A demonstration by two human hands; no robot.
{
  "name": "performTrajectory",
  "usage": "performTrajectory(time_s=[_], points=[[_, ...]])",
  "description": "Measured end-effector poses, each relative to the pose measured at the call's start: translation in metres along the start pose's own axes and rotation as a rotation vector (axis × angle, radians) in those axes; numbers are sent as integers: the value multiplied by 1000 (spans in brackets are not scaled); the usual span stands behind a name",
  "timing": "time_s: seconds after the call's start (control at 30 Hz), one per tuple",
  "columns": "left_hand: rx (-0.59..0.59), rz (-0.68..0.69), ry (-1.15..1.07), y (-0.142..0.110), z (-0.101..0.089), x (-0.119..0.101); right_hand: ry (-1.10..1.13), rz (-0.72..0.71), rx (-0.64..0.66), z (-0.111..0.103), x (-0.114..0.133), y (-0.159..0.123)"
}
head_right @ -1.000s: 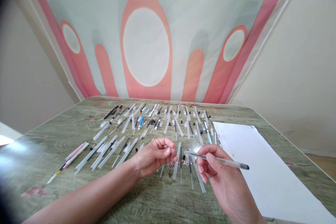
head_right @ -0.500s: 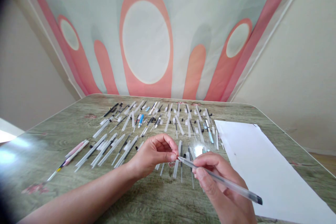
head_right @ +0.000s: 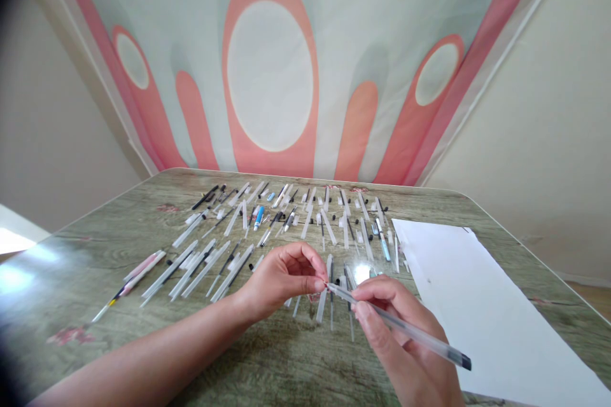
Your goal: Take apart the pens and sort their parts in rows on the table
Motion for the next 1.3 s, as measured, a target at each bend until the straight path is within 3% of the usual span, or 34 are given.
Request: performTrajectory(time_s=[0.63, 1.3], points=[[-53, 14, 16, 1, -3, -1, -107, -100, 58, 5, 17, 1], [-111, 26, 19, 1, -5, 0, -163, -160, 103, 5, 14, 4]])
Point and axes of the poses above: each hand's wrist, its own y-axis towards the middle knuckle, its own z-axis out of the palm, x = y × z, the point moved 10 cm from there along y, towards the middle knuckle, and after that the axes turned 6 degrees about x, right-handed, at the moved point
